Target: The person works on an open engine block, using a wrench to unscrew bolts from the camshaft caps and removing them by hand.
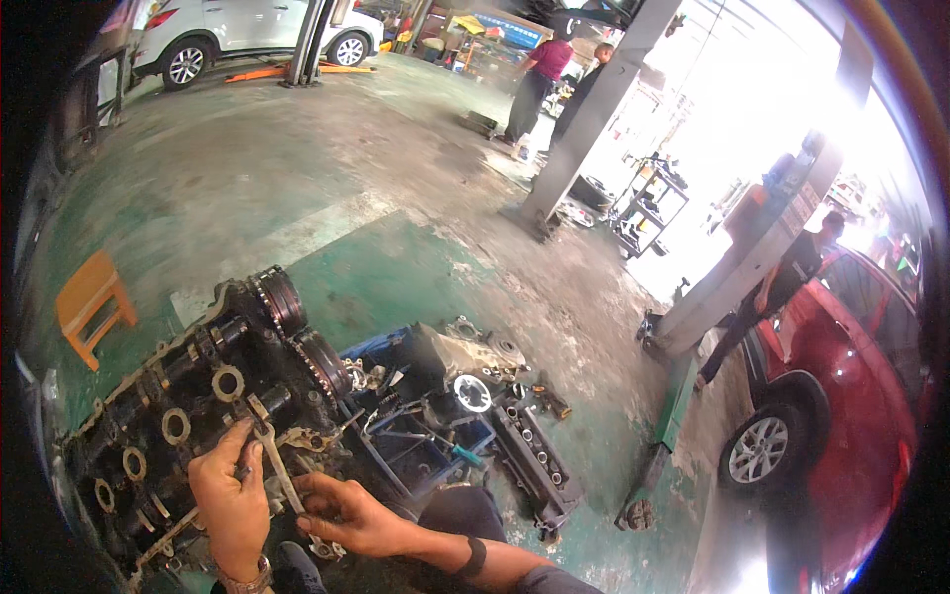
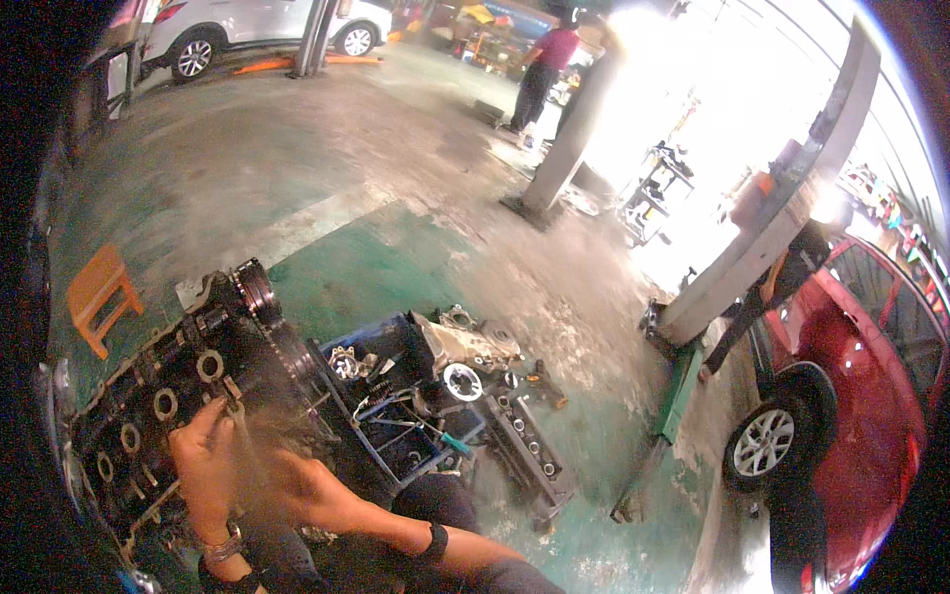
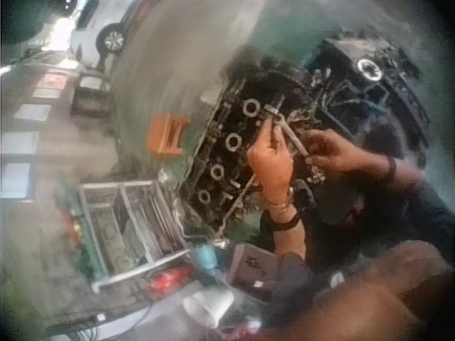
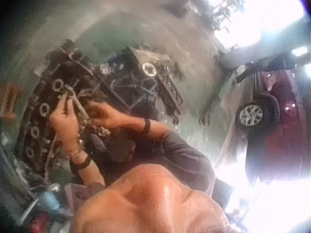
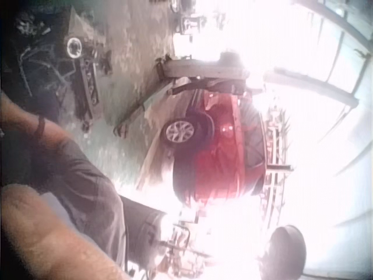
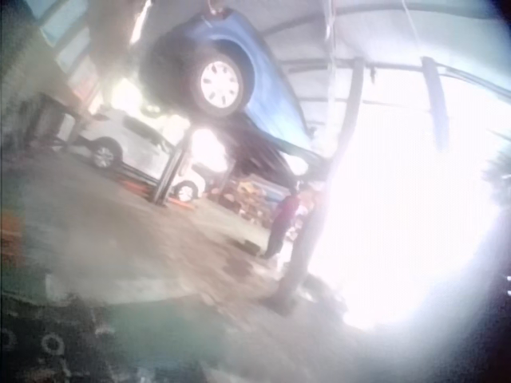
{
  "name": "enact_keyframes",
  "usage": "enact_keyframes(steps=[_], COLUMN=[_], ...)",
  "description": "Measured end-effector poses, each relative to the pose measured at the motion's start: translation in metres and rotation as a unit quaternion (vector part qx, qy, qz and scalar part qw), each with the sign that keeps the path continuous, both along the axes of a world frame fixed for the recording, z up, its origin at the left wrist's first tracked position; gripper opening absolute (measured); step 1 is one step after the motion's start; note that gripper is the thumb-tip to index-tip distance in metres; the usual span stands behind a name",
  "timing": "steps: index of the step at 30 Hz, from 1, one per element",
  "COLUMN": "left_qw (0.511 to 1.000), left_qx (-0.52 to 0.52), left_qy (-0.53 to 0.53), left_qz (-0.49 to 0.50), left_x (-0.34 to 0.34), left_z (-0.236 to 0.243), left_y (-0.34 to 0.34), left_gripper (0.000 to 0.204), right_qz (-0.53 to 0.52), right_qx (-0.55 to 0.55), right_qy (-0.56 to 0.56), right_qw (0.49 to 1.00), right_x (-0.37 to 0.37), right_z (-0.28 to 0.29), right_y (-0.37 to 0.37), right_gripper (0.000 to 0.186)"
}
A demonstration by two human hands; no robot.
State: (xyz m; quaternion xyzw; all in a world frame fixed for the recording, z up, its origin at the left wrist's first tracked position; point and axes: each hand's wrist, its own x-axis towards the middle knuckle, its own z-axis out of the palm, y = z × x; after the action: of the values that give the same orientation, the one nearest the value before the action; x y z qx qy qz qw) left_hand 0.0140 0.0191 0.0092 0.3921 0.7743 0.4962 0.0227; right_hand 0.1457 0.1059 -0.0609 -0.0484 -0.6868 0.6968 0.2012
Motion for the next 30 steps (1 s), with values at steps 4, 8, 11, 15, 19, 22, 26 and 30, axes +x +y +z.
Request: enact_keyframes(steps=[4,8,11,15,19,22,26,30], left_qw=[1.000,0.999,0.999,0.999,0.999,0.999,0.999,1.000], left_qx=[0.007,-0.037,-0.017,-0.026,-0.009,-0.022,-0.003,-0.005], left_qy=[-0.012,-0.022,-0.024,-0.034,-0.027,-0.026,-0.023,-0.021], left_qz=[-0.007,-0.016,-0.020,-0.025,-0.029,-0.025,-0.024,-0.019], left_x=[-0.001,-0.003,-0.003,-0.004,-0.004,-0.004,-0.004,-0.004], left_z=[0.003,0.009,0.011,0.011,0.009,0.007,0.005,0.005], left_y=[0.001,-0.002,-0.002,-0.002,-0.002,-0.002,-0.001,-0.001], left_gripper=[0.024,0.024,0.023,0.024,0.024,0.023,0.023,0.023], right_qz=[-0.001,-0.005,0.026,0.012,0.004,0.006,0.009,0.007], right_qx=[0.014,0.010,-0.070,-0.031,0.006,-0.017,-0.024,-0.006], right_qy=[-0.017,-0.009,-0.028,-0.007,-0.005,-0.011,-0.018,-0.016], right_qw=[1.000,1.000,0.997,0.999,1.000,1.000,1.000,1.000], right_x=[-0.003,-0.009,-0.012,-0.016,-0.018,-0.017,-0.017,-0.017], right_z=[-0.002,-0.002,-0.002,-0.002,-0.002,-0.001,0.000,-0.001], right_y=[-0.003,-0.010,-0.015,-0.019,-0.020,-0.021,-0.021,-0.022], right_gripper=[0.032,0.026,0.022,0.018,0.017,0.017,0.017,0.017])
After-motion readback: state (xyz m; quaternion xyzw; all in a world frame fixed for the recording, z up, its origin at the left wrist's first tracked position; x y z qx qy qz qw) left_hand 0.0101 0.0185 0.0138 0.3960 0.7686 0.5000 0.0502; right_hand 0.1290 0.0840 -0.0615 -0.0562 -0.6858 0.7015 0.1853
